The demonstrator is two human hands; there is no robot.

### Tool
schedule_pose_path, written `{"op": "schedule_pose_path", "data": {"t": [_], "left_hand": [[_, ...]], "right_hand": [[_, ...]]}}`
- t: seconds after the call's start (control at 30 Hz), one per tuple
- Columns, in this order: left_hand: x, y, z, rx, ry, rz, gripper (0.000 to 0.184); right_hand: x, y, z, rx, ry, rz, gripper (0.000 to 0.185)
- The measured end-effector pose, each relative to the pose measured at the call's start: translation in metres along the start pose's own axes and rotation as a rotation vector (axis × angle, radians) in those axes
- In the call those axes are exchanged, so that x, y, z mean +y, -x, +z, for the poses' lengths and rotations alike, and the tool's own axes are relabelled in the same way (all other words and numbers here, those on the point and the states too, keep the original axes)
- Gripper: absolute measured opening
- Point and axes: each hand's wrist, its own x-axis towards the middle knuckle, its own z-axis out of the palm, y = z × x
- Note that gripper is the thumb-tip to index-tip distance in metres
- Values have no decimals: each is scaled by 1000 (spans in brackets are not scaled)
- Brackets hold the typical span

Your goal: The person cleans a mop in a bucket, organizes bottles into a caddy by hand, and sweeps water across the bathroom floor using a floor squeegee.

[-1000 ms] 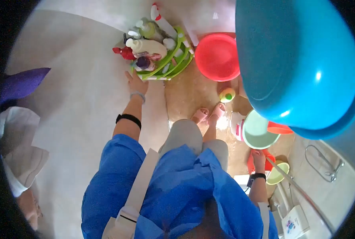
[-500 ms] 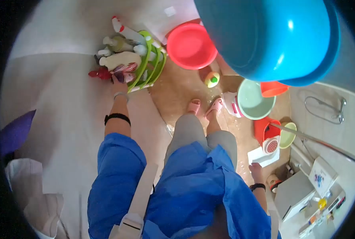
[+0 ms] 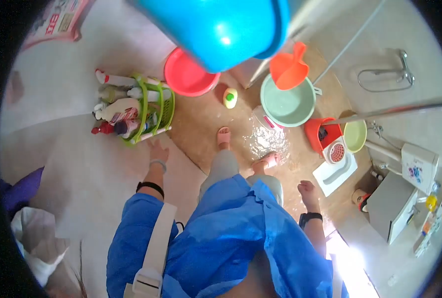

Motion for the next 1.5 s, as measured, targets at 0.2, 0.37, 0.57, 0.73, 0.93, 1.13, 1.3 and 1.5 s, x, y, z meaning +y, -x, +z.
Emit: {"op": "schedule_pose_path", "data": {"t": [0.2, 0.37, 0.57, 0.73, 0.93, 1.13, 1.3, 1.5], "left_hand": [[100, 73, 6, -190, 159, 217, 51], [130, 108, 16, -106, -12, 477, 50], [131, 154, -4, -103, -67, 520, 52], [180, 193, -47, -120, 52, 351, 53], [239, 147, -60, -154, -26, 639, 48], [342, 54, -80, -334, -35, 1050, 48], [523, 83, -150, -491, 594, 1164, 59], [668, 188, -212, -479, 1199, 1168, 33]], "right_hand": [[184, 48, -44, 135, -95, 136, 33], [335, 84, -88, 162, -332, 684, 21], [398, 52, -112, 156, -512, 577, 20], [358, 3, -93, 312, -457, 275, 21], [317, 37, -81, 415, -495, 420, 33], [298, 151, -19, 489, -134, 771, 36], [246, 219, 48, 402, -485, 1105, 42], [250, 207, 53, 395, -965, 1005, 32]]}}
